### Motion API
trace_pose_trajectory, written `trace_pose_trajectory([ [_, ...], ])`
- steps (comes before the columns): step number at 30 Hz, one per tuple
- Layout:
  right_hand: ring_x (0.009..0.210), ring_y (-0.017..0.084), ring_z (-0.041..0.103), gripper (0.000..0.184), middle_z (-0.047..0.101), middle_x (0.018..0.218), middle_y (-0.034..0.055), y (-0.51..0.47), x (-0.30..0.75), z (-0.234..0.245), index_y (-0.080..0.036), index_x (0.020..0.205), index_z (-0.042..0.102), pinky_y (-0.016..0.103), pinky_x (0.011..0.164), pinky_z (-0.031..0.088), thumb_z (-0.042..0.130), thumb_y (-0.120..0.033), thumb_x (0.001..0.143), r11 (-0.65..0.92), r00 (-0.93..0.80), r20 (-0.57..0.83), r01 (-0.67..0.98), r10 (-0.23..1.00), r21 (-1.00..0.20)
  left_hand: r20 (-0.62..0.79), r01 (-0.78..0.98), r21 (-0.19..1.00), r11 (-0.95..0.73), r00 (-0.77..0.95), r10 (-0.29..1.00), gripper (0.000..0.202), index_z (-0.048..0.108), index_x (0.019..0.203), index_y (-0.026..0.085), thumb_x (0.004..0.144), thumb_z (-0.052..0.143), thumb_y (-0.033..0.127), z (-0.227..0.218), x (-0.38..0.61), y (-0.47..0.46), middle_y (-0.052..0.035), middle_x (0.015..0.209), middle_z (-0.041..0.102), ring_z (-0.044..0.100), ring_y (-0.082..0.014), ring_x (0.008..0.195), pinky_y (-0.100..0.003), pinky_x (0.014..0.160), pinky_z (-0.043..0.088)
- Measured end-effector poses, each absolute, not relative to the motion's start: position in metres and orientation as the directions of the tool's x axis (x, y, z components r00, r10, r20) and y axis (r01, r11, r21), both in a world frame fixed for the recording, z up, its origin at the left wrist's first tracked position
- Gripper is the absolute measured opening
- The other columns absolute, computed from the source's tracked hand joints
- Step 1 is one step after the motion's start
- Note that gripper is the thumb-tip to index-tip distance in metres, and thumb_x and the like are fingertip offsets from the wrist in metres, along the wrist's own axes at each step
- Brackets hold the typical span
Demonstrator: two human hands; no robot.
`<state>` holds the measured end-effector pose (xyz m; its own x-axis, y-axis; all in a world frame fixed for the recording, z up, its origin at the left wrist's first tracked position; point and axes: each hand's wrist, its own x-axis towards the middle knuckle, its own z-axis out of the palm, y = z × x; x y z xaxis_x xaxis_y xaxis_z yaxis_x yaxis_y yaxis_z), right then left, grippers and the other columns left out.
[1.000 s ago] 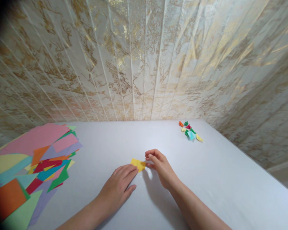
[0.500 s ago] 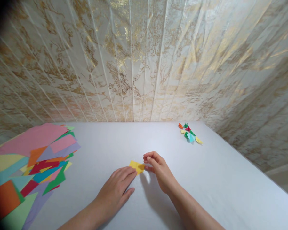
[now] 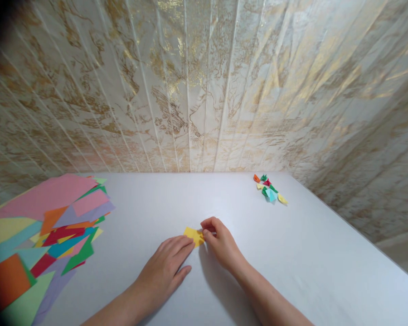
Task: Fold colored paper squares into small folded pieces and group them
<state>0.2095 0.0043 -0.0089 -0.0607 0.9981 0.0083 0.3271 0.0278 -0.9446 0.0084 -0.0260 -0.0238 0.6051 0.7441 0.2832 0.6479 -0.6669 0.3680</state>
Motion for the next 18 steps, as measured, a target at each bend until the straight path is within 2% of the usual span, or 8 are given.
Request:
trace_pose_trajectory([
  [5,0.085,0.02,0.064,0.016,0.065,0.092,0.0051,0.005,0.209,-0.017,-0.02,0.093,0.06,0.034,0.076,0.052,0.051,-0.022,0.079,0.094,-0.067,0.072,0.448,0.995,-0.889,0.272,0.649,0.366,-0.666,0.61,0.744,0.05,0.051,0.132,0.02,0.084,0.064,0.014,-0.024,0.009,-0.026,-0.0085,0.134,0.059,0.052,-0.0253,0.126,-0.048,0.11,0.043],
  [10,0.079,0.016,0.06,0.021,0.061,0.089,0.0023,0.006,0.209,-0.02,-0.02,0.093,0.061,0.031,0.073,0.05,0.052,-0.012,0.076,0.191,-0.095,0.167,0.564,0.981,-0.803,0.259,0.651,0.371,-0.663,0.613,0.747,0.049,0.052,0.132,0.02,0.085,0.063,0.014,-0.022,0.008,-0.026,-0.0084,0.134,0.06,0.052,-0.0251,0.126,-0.049,0.11,0.043],
  [18,0.073,0.016,0.061,0.023,0.064,0.083,0.0007,0.006,0.206,-0.016,-0.021,0.094,0.061,0.03,0.07,0.049,0.053,-0.011,0.075,0.14,-0.09,0.109,0.508,0.99,-0.85,0.265,0.653,0.37,-0.661,0.608,0.749,0.049,0.051,0.132,0.02,0.085,0.063,0.014,-0.02,0.009,-0.028,-0.0086,0.133,0.06,0.053,-0.0252,0.126,-0.049,0.109,0.044],
])
